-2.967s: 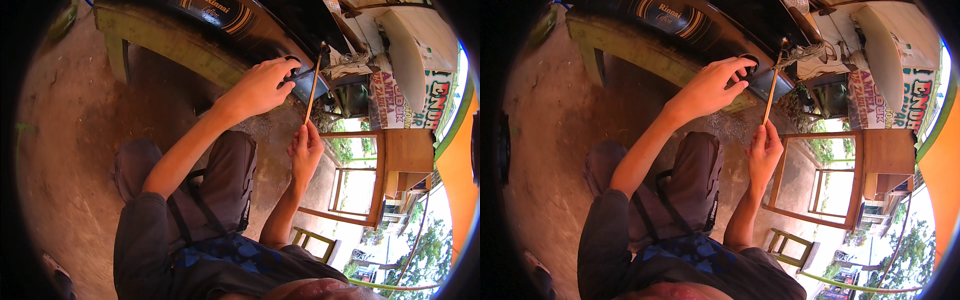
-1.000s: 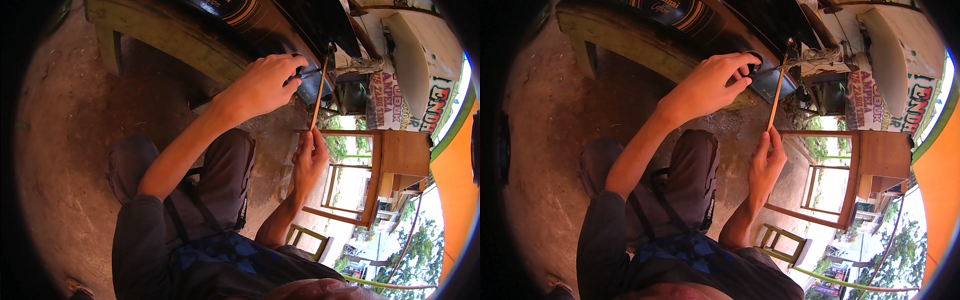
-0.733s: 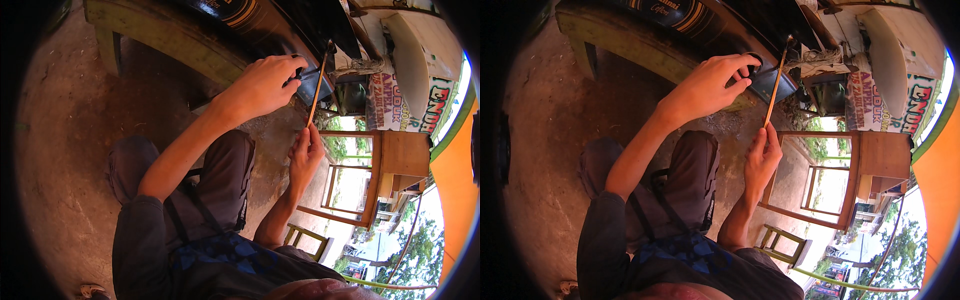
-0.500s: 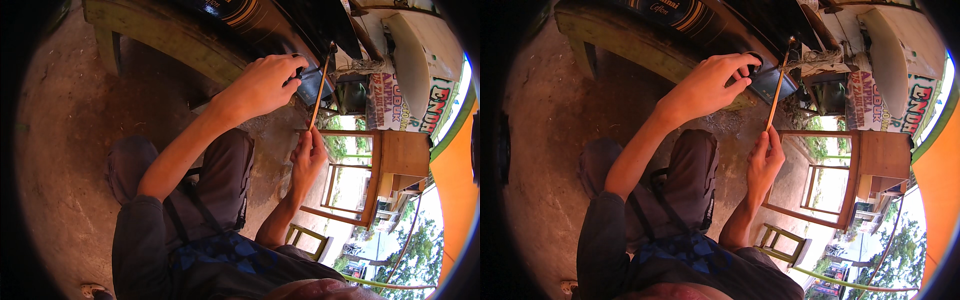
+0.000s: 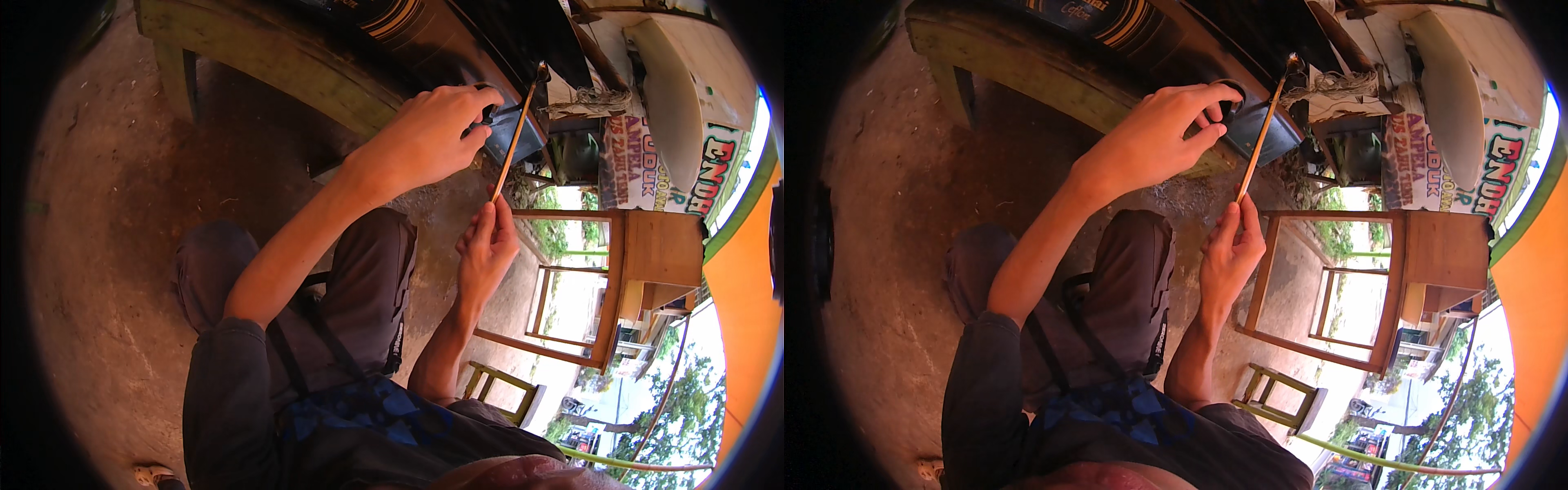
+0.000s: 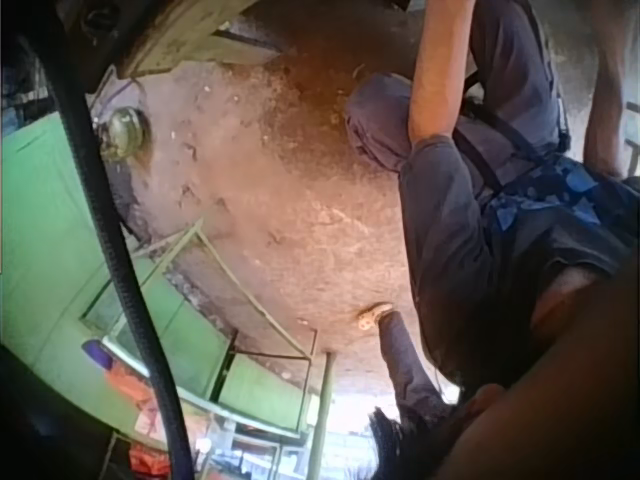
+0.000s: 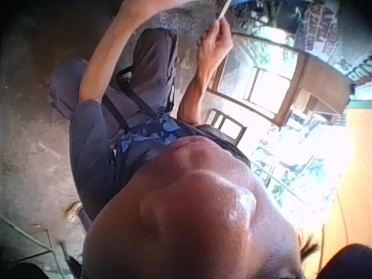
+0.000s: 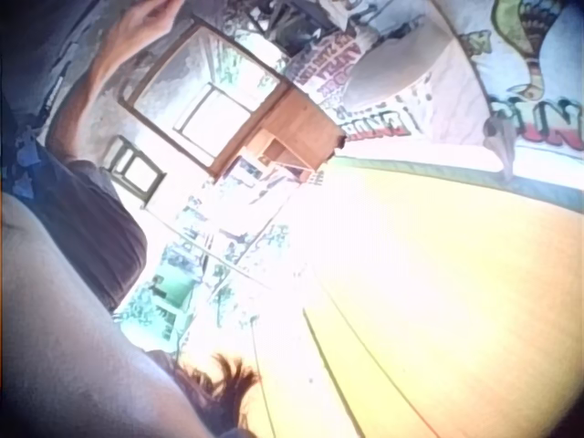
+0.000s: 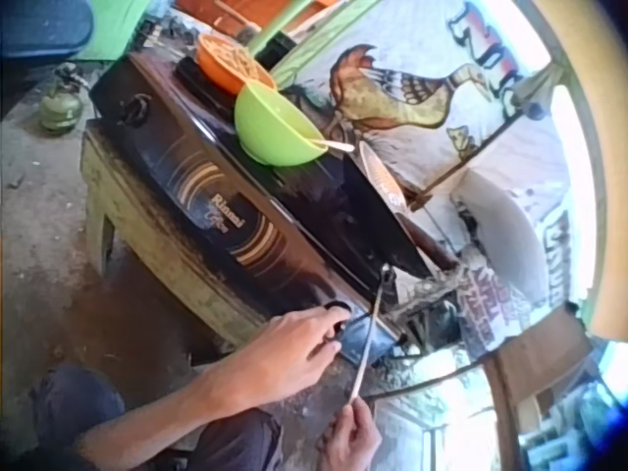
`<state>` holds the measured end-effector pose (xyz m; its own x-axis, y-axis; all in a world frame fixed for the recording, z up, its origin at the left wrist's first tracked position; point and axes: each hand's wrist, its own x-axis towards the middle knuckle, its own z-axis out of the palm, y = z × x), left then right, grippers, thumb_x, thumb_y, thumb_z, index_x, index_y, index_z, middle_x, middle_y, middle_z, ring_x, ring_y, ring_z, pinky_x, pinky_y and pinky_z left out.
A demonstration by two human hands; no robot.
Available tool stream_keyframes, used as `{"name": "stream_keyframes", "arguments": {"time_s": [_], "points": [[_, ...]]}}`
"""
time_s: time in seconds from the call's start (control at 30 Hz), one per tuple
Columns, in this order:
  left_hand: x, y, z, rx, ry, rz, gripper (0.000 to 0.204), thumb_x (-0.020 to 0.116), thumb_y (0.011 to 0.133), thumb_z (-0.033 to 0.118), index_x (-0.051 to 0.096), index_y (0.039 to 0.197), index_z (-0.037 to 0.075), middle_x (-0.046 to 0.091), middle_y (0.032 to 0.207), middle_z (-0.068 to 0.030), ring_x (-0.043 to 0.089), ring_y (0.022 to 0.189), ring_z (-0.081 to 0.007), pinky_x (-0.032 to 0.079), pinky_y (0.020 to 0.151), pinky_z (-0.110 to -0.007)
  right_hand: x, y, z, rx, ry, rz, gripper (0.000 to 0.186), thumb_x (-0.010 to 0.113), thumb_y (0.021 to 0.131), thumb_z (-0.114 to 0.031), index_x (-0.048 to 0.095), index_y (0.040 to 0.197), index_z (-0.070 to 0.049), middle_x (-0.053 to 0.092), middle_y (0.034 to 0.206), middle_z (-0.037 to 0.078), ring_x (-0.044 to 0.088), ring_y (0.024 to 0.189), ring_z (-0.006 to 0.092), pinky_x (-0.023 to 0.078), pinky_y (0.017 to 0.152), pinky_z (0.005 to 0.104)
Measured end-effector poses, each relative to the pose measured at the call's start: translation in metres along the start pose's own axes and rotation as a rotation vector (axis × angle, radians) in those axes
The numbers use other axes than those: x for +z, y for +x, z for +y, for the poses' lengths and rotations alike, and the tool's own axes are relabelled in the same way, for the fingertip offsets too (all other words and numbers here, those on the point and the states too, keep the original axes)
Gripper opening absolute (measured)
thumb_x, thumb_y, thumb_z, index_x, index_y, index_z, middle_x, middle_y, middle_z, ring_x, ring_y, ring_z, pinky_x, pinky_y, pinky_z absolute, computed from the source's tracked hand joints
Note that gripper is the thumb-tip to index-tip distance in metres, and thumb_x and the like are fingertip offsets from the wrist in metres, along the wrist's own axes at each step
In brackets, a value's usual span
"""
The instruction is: The person kneels in front of a portable gas stove and uses a knife to scrape and adjust the burner area. They then stand up and use a ladle to stir a pot on the stove.
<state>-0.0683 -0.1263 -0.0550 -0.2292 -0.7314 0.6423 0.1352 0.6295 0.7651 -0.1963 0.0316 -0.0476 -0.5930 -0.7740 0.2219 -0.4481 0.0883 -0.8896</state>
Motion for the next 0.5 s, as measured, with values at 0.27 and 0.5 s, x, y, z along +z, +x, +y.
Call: {"name": "stream_keyframes", "arguments": {"time_s": [0.27, 0.5], "points": [[0.003, 0.0, 0.002, -0.022, -0.022, -0.013, 0.036, 0.069, 0.096, 0.006, 0.067, 0.131, 0.0, 0.076, 0.1, -0.0184, 0.076, 0.093, -0.0305, 0.06, 0.084, -0.041, -0.008, -0.001, -0.018, 0.025, -0.04, -0.004, 0.033, 0.061, 0.112, -0.02, 0.066, 0.137, 0.001, 0.054, 0.079, -0.005, 0.045, 0.057, 0.0004, 0.034, 0.047, 0.0197], [0.002, -0.002, 0.001, -0.034, -0.002, -0.009, 0.034, 0.069, 0.096, 0.007, 0.067, 0.13, 0.001, 0.075, 0.099, -0.018, 0.076, 0.092, -0.0303, 0.06, 0.083, -0.041, -0.001, -0.001, -0.005, 0.018, 0.003, 0.0, 0.035, 0.06, 0.113, -0.02, 0.064, 0.142, -0.001, 0.052, 0.081, -0.005, 0.04, 0.057, -0.0008, 0.03, 0.048, 0.0186]]}}
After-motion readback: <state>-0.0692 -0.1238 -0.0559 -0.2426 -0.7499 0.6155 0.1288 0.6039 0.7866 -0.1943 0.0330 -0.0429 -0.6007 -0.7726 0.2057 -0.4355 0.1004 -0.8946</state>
